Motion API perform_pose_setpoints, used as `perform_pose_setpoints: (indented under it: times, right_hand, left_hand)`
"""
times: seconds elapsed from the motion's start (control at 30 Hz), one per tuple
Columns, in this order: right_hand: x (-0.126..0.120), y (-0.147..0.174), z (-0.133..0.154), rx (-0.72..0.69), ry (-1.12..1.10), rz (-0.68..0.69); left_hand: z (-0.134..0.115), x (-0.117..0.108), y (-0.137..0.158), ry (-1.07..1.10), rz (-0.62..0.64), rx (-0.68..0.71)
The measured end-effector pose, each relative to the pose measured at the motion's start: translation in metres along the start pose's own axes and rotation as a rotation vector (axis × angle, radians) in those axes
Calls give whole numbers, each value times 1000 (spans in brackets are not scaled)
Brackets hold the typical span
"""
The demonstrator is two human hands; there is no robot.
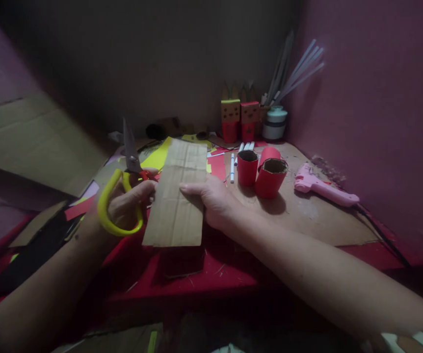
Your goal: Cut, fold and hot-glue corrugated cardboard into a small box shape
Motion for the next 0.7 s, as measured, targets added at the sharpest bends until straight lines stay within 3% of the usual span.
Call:
perform_pose_setpoints:
  times: [0.13,0.3,0.47,0.7]
  right_hand:
    - [-7,-3,-27,290,-52,-40]
    - [-10,-4,-35,349,-88,-21]
    - [-13,-5,-38,383,-122,-16]
    - [-28,-6,-34,403,-228,-157]
  left_hand:
    - [30,10,-4,169,67,-247]
    - [42,17,-3,59,167,-277]
    - [47,5,-7,-183,146,-244]
    - [21,-33,-19,-770,-49,-75]
Point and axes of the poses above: each hand's wrist, its own y-axis away from the middle knuckle, its own x-axis out of the palm, z = x × y, the point moved 10 cm from there along -y, towards the middle knuckle, and after that the axes turned 1 degree about x, right-handed, at the moved point
